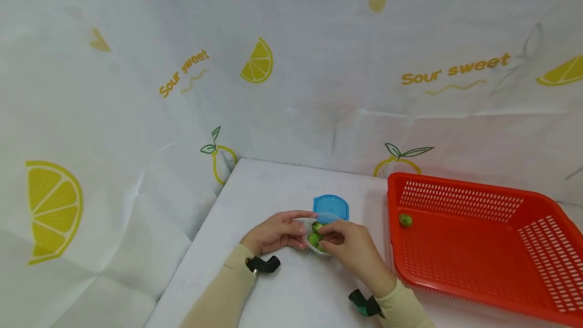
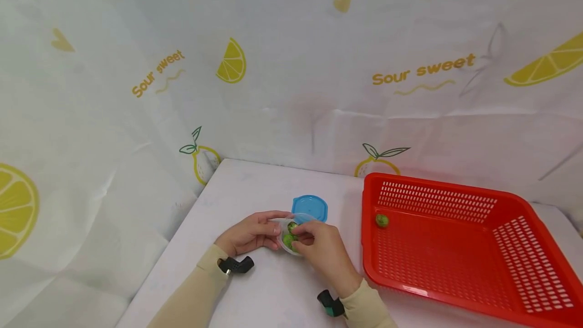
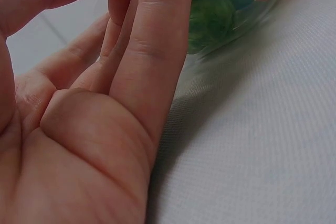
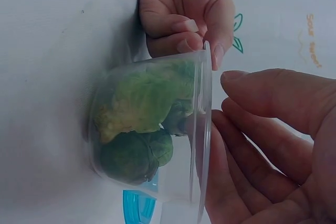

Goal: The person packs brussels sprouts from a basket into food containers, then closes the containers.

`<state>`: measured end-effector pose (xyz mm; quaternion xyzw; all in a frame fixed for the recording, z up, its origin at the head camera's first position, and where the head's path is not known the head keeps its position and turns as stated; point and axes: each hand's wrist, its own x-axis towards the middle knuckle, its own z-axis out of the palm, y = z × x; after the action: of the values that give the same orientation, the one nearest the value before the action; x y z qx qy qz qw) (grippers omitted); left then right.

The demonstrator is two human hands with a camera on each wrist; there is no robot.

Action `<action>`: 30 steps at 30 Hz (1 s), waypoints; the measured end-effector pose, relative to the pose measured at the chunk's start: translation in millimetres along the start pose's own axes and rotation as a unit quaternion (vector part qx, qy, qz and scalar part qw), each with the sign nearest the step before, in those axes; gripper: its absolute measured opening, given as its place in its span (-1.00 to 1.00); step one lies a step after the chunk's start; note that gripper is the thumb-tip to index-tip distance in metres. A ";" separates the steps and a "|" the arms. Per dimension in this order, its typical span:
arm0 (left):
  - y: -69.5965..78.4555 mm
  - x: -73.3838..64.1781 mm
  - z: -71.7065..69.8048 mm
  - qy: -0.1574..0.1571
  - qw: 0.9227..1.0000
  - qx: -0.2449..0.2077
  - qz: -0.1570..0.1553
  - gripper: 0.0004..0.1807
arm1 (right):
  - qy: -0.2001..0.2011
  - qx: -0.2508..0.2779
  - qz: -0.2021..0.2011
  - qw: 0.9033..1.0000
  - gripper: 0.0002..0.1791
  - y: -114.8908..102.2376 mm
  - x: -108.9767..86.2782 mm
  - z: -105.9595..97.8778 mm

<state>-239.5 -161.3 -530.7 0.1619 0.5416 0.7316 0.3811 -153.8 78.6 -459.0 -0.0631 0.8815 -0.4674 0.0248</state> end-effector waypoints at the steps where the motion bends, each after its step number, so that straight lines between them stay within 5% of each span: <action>1: 0.2 0.2 0.3 0.000 1.000 0.000 -0.001 -0.32 | 0.001 0.000 0.000 1.000 -0.79 -0.2 -0.4 -0.5; 12: 0.2 2.1 2.5 0.001 1.000 -0.001 -0.007 -0.38 | -0.006 -0.008 -0.014 1.000 -0.79 -23.2 -15.5 -29.9; 15: 0.8 0.3 1.6 0.005 1.000 0.002 -0.005 -0.37 | -0.022 -0.023 -0.044 0.999 -0.78 -29.8 -17.5 -53.2; 20: 1.3 1.5 0.9 0.006 1.000 0.005 -0.003 -0.36 | -0.033 -0.038 -0.033 0.998 -0.75 -27.6 -17.6 -105.7; 30: -3.1 1.0 0.5 -0.002 1.000 0.012 0.006 -0.38 | -0.054 -0.081 0.007 0.995 -0.55 23.3 -1.9 -191.4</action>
<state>-238.6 -159.9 -533.6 0.1712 0.5485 0.7268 0.3762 -173.6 248.9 -370.8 -0.0844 0.9143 -0.3899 0.0702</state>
